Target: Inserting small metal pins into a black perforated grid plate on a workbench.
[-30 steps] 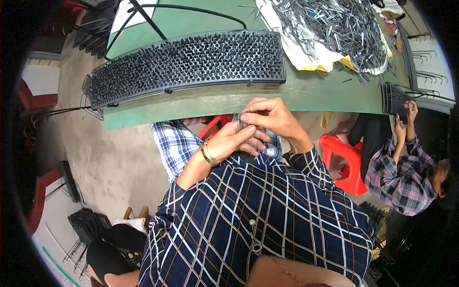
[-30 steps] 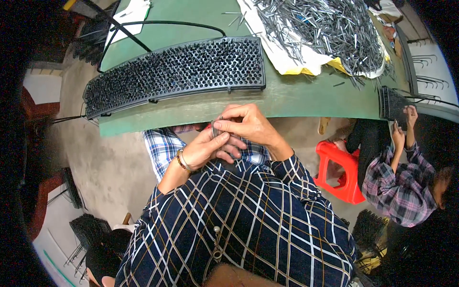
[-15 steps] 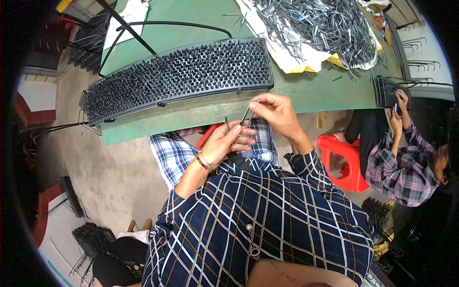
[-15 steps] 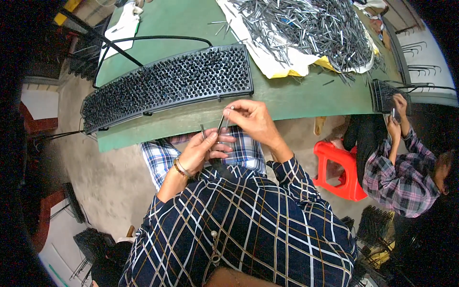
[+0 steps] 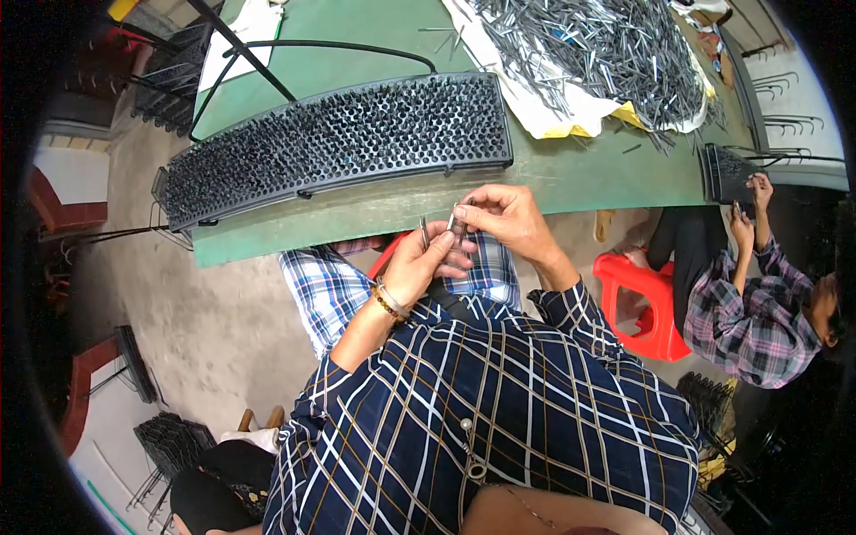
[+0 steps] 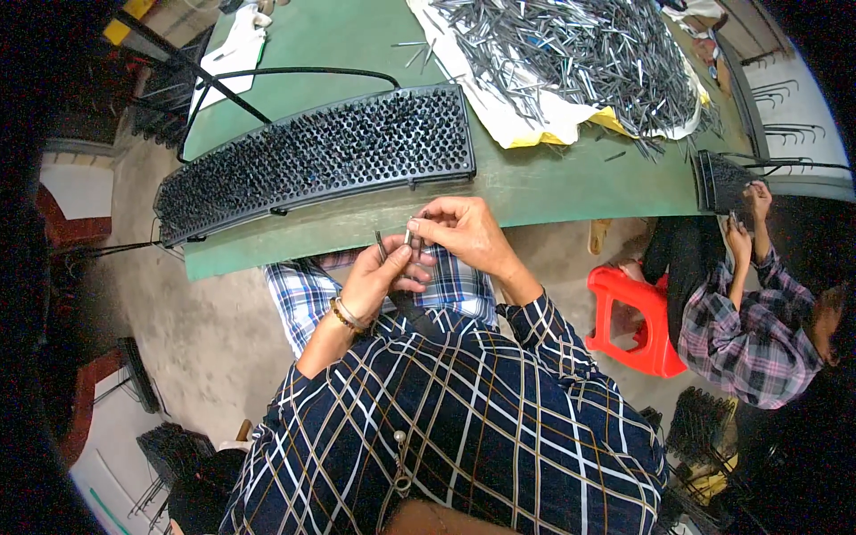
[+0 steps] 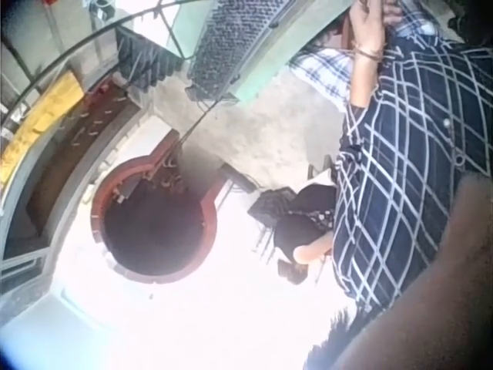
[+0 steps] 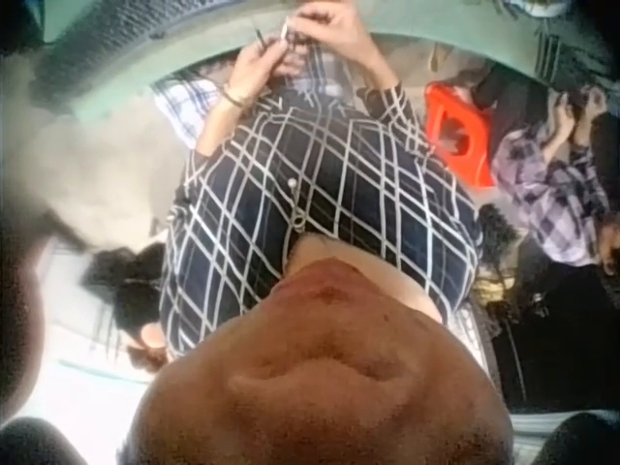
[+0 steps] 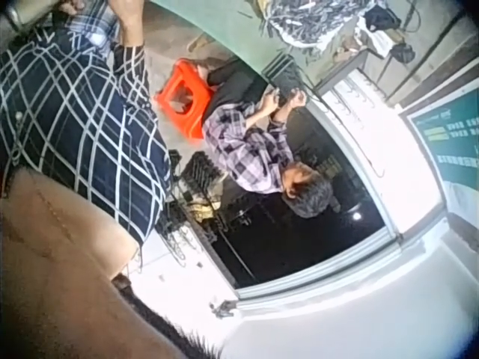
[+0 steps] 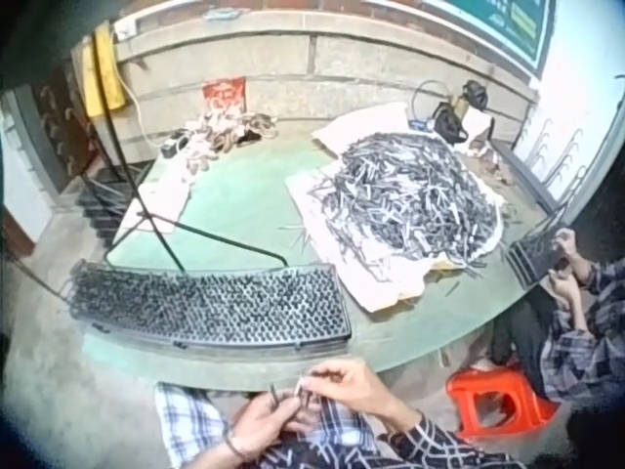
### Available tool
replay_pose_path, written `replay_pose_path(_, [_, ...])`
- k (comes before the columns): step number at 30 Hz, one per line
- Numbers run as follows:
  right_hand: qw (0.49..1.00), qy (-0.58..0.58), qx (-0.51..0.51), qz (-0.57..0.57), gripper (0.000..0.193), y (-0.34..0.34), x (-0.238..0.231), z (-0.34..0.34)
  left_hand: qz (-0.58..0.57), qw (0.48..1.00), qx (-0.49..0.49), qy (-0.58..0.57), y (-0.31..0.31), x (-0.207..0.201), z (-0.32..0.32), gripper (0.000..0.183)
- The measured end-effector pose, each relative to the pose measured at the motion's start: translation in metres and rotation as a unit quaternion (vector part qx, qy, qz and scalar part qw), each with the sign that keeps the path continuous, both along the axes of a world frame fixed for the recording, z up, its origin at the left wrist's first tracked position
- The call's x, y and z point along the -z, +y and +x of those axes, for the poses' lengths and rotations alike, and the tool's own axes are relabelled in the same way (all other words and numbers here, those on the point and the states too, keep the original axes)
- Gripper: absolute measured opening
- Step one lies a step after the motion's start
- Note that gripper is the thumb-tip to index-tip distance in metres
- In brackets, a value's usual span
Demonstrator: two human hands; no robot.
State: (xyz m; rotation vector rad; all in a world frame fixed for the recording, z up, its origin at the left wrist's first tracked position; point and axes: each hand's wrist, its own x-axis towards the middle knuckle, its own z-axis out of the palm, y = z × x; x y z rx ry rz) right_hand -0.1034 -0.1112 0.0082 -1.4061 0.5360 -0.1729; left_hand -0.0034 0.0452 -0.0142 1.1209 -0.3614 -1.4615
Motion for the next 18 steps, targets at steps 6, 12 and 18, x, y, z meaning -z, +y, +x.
replay_pose_path(6, [0.979,-0.076,0.159,-0.101,0.015,-0.016,-0.01,0.001,0.018,0.996,-0.062,0.059,-0.001,-0.004,0.003,0.031])
replay_pose_path(12, [0.903,-0.088,0.216,-0.361,0.019,-0.042,-0.018,0.018,0.005,0.991,-0.029,0.127,0.001,-0.011,0.0,0.03])
replay_pose_path(18, [0.865,-0.131,0.225,-0.429,0.019,-0.056,0.008,0.023,0.024,0.994,-0.02,0.103,0.001,-0.008,0.003,0.031])
